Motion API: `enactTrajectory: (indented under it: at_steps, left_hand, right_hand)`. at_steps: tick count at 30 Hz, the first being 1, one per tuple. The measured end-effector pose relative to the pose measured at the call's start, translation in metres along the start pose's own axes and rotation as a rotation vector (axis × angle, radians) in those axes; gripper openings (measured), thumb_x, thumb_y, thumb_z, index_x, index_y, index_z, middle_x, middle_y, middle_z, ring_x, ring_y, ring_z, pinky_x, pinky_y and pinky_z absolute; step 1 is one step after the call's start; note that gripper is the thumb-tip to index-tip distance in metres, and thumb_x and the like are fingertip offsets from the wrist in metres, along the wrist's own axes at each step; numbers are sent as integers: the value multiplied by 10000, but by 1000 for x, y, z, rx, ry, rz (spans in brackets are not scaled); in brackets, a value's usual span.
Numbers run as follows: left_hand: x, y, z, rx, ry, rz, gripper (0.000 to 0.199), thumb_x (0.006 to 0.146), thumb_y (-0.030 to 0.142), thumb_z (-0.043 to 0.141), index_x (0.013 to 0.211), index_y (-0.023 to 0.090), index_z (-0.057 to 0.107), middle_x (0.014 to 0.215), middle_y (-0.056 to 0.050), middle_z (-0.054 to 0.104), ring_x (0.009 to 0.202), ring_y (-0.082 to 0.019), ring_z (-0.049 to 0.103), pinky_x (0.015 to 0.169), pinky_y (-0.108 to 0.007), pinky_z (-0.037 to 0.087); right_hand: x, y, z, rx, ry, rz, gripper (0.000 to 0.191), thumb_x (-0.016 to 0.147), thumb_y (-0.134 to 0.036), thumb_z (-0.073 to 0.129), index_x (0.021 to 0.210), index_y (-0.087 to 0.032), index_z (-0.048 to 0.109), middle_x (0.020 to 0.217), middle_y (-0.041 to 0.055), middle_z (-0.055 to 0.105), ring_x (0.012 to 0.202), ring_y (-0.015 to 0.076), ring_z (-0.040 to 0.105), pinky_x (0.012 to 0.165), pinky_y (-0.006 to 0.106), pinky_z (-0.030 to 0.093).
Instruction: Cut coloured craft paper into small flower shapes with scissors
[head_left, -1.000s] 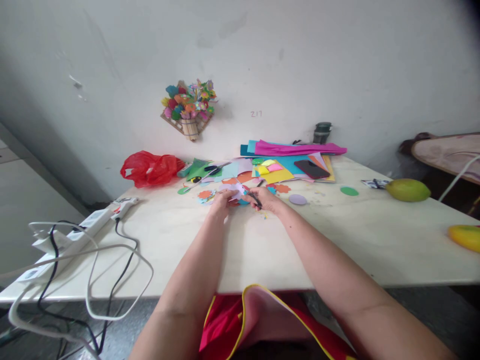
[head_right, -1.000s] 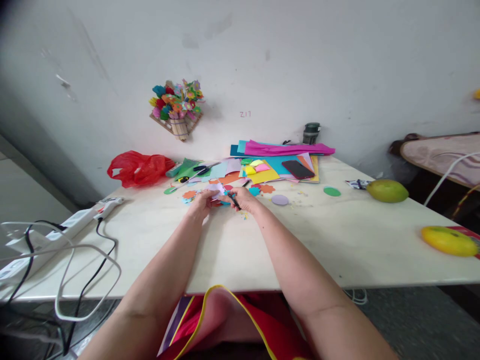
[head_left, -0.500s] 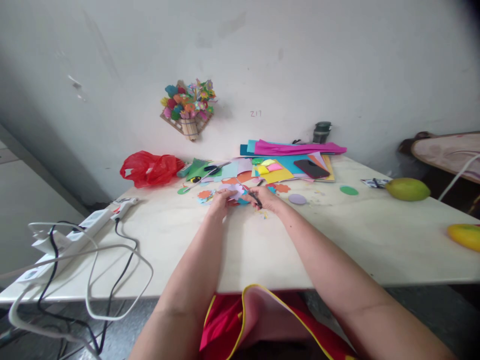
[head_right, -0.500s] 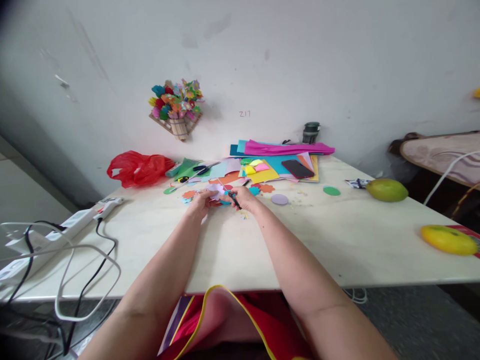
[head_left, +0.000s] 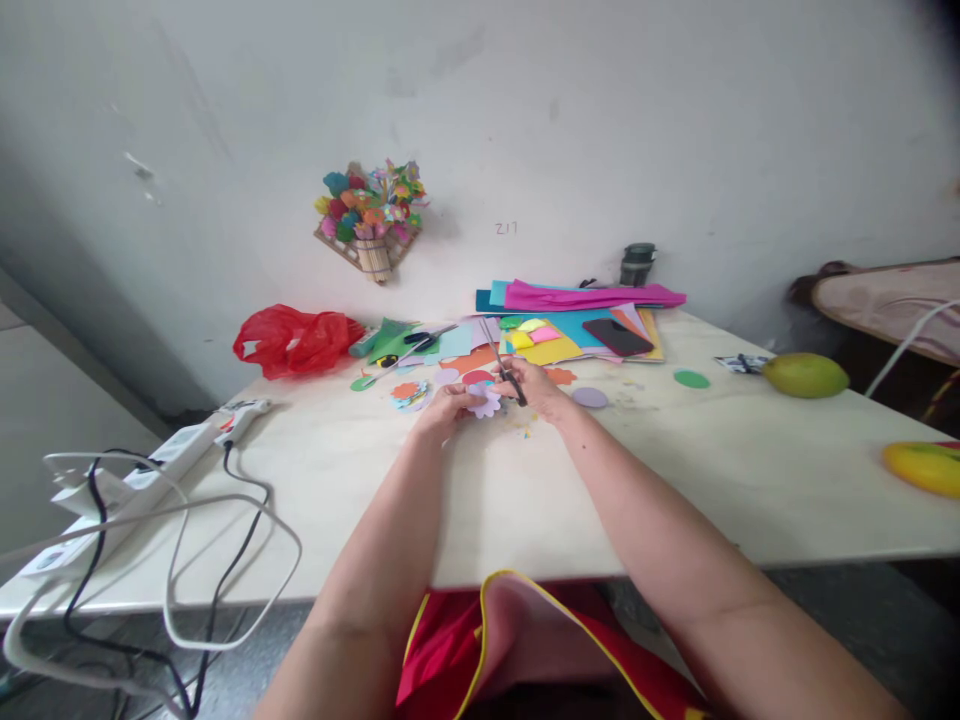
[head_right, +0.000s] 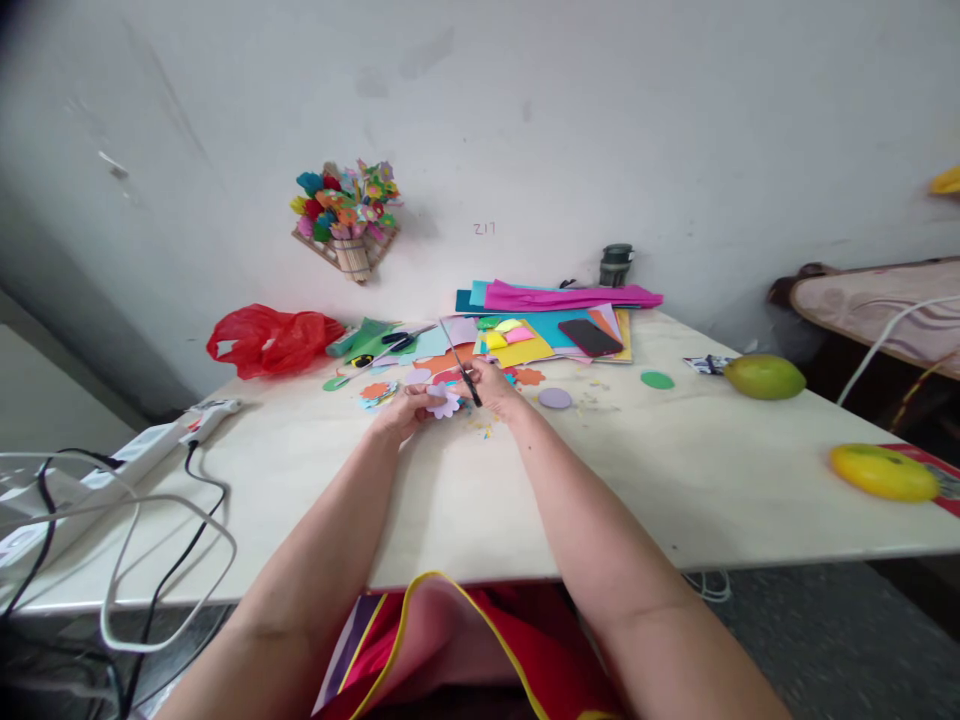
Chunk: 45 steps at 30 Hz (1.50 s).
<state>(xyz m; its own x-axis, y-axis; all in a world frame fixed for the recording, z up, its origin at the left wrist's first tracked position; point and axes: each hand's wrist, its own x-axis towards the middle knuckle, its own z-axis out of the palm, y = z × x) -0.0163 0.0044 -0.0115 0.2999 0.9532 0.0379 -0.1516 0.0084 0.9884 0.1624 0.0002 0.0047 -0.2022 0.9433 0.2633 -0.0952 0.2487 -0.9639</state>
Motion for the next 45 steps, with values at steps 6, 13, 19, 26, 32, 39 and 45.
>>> enactTrajectory:
  at_steps: [6,13,19,26,32,39,45]
  left_hand:
    - [0,-1,2,-11,-9,-20,185,452,205,807,550,135,666,551,-35,645,511,-118,558,551,-241,421]
    - [1,1,3,-87,96,63,181,485,207,807,578,143,665,588,-27,651,546,-130,579,589,-264,460]
    - [1,4,3,-155,176,130,218,470,199,814,525,150,609,545,-8,615,517,-119,558,567,-254,458]
    - [-1,8,3,-199,211,155,244,463,226,823,524,136,605,523,8,592,500,-91,544,557,-229,461]
    - [0,9,3,-267,233,147,253,450,207,824,604,125,642,609,-12,652,574,-118,609,648,-264,517]
    - [0,9,4,-288,256,134,249,466,166,823,615,125,628,627,-9,658,582,-118,618,659,-270,529]
    - [-1,10,3,-276,245,120,239,488,150,813,627,127,621,619,-7,647,578,-121,622,660,-272,536]
  right_hand:
    - [3,4,1,-21,6,0,356,511,-214,763,815,-174,583,623,-65,531,558,89,482,540,219,396]
    - [0,-1,6,28,36,44,370,538,-206,789,826,-183,558,591,-67,545,531,87,516,516,197,426]
    - [-5,-8,1,-22,-17,123,361,598,-284,822,819,-164,563,590,-29,597,467,93,560,358,156,307]
    - [-8,-8,-9,-90,-247,177,324,776,-413,723,733,-142,550,579,19,645,411,76,551,294,148,267]
    - [-8,-10,-12,-139,-307,207,272,832,-371,685,753,-141,564,587,16,651,415,73,559,301,141,295]
    - [-10,-12,-12,-185,-328,211,311,793,-394,726,733,-145,549,573,19,644,408,72,543,300,139,292]
    - [-9,-12,-11,-197,-313,225,316,763,-389,753,732,-146,553,556,-2,619,397,67,529,295,139,281]
